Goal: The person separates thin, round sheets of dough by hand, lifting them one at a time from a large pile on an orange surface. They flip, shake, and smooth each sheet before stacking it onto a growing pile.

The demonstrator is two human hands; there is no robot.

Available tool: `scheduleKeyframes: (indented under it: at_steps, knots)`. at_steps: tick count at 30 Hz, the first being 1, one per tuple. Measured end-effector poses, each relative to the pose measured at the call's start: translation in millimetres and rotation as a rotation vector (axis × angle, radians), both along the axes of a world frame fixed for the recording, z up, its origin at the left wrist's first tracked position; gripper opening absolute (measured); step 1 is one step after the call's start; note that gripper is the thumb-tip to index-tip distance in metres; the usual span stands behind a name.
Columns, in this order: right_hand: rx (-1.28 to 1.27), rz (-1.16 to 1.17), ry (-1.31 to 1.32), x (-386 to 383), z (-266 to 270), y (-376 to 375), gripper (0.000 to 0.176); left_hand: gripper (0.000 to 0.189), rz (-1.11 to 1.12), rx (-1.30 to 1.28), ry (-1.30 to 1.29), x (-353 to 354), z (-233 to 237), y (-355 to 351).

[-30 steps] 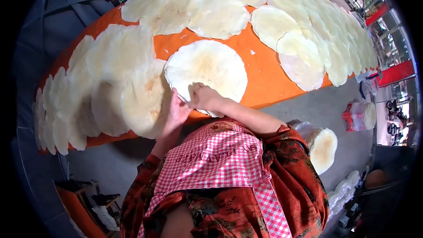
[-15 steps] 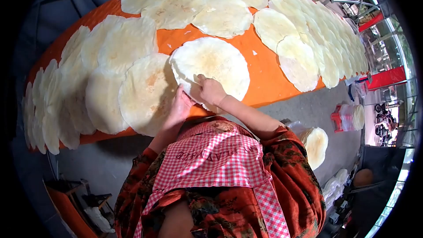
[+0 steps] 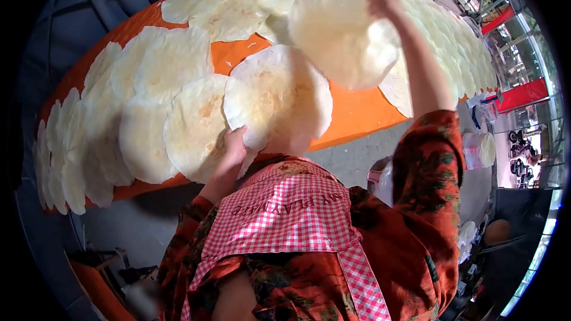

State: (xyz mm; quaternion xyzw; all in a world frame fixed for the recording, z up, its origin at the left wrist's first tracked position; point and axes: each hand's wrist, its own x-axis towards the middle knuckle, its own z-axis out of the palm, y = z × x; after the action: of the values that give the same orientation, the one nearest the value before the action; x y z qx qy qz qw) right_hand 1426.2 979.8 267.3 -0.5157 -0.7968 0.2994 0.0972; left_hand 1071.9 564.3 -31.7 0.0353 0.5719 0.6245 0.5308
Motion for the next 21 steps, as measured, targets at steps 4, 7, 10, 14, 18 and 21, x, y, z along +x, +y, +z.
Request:
scheduleKeyframes:
  at_steps: [4,7,10,14,18,21]
  knots:
    - [0.424,-0.085,-0.062,-53.5,86.0,-94.8,0.012,0.021,0.005,-0.045,0.004,3.0,3.8,1.1]
    - [0.648,0.064,-0.201,-96.5,58.5,-168.2,0.013,0.022,-0.085,-0.004,-0.136,4.9,46.7,-2.7]
    - [0.647,0.092,-0.365,-139.2,-25.8,-256.7,0.014,0.020,-0.079,-0.023,-0.177,13.9,99.2,-1.2]
    - [0.217,0.362,-0.315,-178.8,-128.7,-360.6,0.031,0.020,-0.086,0.053,-0.213,27.3,107.7,4.9]
    - [0.277,0.227,-0.093,-198.5,-148.5,-378.7,0.029,0.022,-0.135,0.093,-0.286,28.0,115.5,5.5]
    - [0.251,0.208,-0.226,-199.6,-130.7,-344.4,0.021,0.026,-0.139,0.172,-0.287,27.2,120.1,9.1]
